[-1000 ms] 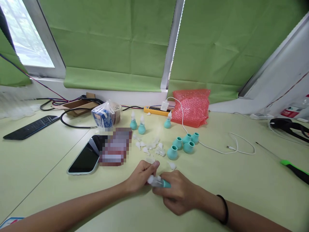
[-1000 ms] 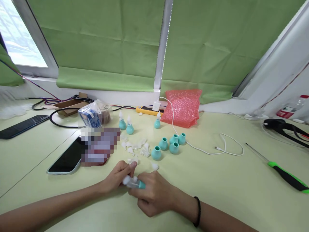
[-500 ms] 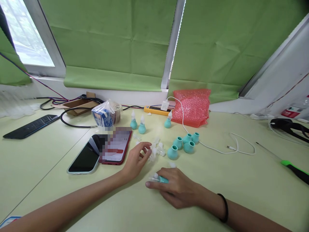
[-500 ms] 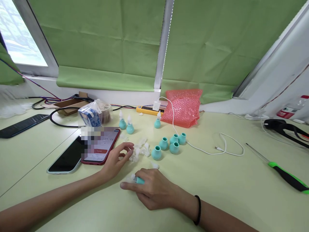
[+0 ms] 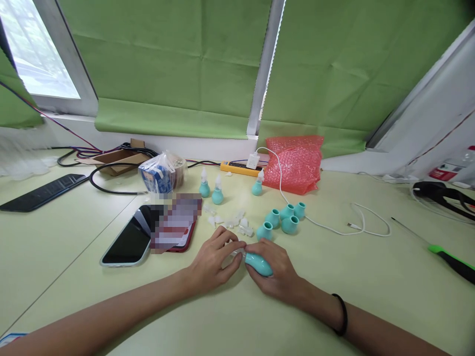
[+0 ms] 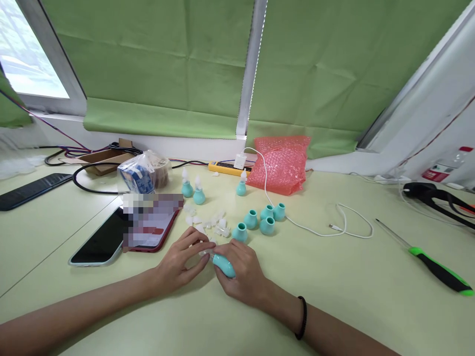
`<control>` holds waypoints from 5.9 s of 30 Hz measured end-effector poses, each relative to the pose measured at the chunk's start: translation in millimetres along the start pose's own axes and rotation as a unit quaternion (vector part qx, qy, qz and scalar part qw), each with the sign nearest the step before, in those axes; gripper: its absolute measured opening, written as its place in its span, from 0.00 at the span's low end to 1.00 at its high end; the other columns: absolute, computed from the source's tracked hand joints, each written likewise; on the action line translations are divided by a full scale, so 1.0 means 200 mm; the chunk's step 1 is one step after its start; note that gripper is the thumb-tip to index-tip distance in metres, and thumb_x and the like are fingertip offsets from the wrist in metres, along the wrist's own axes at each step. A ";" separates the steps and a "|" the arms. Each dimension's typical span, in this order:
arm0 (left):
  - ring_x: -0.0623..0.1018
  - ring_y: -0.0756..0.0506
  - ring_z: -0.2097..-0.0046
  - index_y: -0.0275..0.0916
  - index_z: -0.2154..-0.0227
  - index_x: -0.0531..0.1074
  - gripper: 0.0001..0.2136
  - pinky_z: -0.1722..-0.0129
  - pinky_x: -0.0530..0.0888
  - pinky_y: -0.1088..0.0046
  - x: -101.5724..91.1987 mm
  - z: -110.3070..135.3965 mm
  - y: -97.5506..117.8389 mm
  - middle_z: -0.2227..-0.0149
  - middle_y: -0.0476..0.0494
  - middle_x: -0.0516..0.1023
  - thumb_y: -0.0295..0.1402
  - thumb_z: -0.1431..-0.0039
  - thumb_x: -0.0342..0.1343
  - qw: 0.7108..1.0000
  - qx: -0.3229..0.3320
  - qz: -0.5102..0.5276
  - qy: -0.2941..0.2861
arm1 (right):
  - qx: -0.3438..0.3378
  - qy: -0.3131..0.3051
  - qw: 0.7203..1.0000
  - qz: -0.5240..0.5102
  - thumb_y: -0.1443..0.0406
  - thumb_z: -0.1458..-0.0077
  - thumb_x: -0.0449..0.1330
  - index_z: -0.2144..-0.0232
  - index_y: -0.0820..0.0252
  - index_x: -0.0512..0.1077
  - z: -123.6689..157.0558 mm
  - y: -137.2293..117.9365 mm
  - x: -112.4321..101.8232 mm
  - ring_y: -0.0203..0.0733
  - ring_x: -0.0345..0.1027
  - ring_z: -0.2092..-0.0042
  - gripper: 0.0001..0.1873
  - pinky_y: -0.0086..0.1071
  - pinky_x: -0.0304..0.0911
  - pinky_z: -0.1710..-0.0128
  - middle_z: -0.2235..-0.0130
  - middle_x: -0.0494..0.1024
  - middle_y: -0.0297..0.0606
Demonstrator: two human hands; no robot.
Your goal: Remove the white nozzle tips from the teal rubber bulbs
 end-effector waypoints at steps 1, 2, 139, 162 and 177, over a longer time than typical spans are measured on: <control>0.64 0.46 0.64 0.36 0.60 0.67 0.11 0.66 0.67 0.68 0.00 0.00 0.00 0.68 0.41 0.68 0.26 0.47 0.47 1.000 0.005 -0.006 0.003 | 0.002 0.013 1.000 0.001 0.73 0.56 0.55 0.63 0.59 0.62 0.00 0.00 -0.01 0.39 0.65 0.69 0.15 0.33 0.62 0.70 0.69 0.73 0.37; 0.64 0.46 0.64 0.36 0.60 0.67 0.11 0.66 0.67 0.68 0.00 0.00 0.00 0.67 0.41 0.68 0.25 0.47 0.47 1.000 0.009 -0.010 0.006 | -0.002 0.024 1.000 0.001 0.73 0.56 0.55 0.64 0.59 0.62 0.00 0.00 -0.02 0.39 0.65 0.69 0.15 0.34 0.62 0.70 0.69 0.73 0.37; 0.66 0.45 0.68 0.36 0.77 0.63 0.08 0.73 0.67 0.71 0.12 0.00 -0.13 0.75 0.46 0.68 0.34 0.46 0.49 0.956 -0.054 -0.233 -0.170 | 0.380 -0.191 0.883 0.197 0.54 0.54 0.54 0.72 0.65 0.67 -0.52 1.04 -0.04 0.42 0.67 0.74 0.17 0.29 0.56 0.76 0.74 0.74 0.41; 0.65 0.49 0.74 0.35 0.71 0.61 0.16 0.74 0.62 0.75 -0.02 0.02 -0.05 0.76 0.46 0.64 0.42 0.45 0.35 0.992 -0.030 0.113 -0.042 | 0.013 -0.191 0.973 0.132 0.68 0.58 0.50 0.80 0.61 0.63 -0.10 -0.05 0.08 0.35 0.59 0.81 0.03 0.28 0.50 0.79 0.83 0.66 0.32; 0.64 0.51 0.81 0.37 0.79 0.61 0.16 0.79 0.57 0.75 0.04 0.02 0.00 0.84 0.49 0.63 0.37 0.42 0.36 0.992 0.011 -0.074 -0.107 | 0.051 -0.158 0.986 -0.033 0.66 0.47 0.50 0.63 0.62 0.62 0.02 -0.05 0.10 0.41 0.64 0.67 0.08 0.33 0.62 0.68 0.68 0.71 0.41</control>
Point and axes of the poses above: each hand's wrist, its own z-axis away from the middle knuckle, its own x-axis out of the palm, y = z × x, the point moved 8 cm from there along -z, towards the middle knuckle
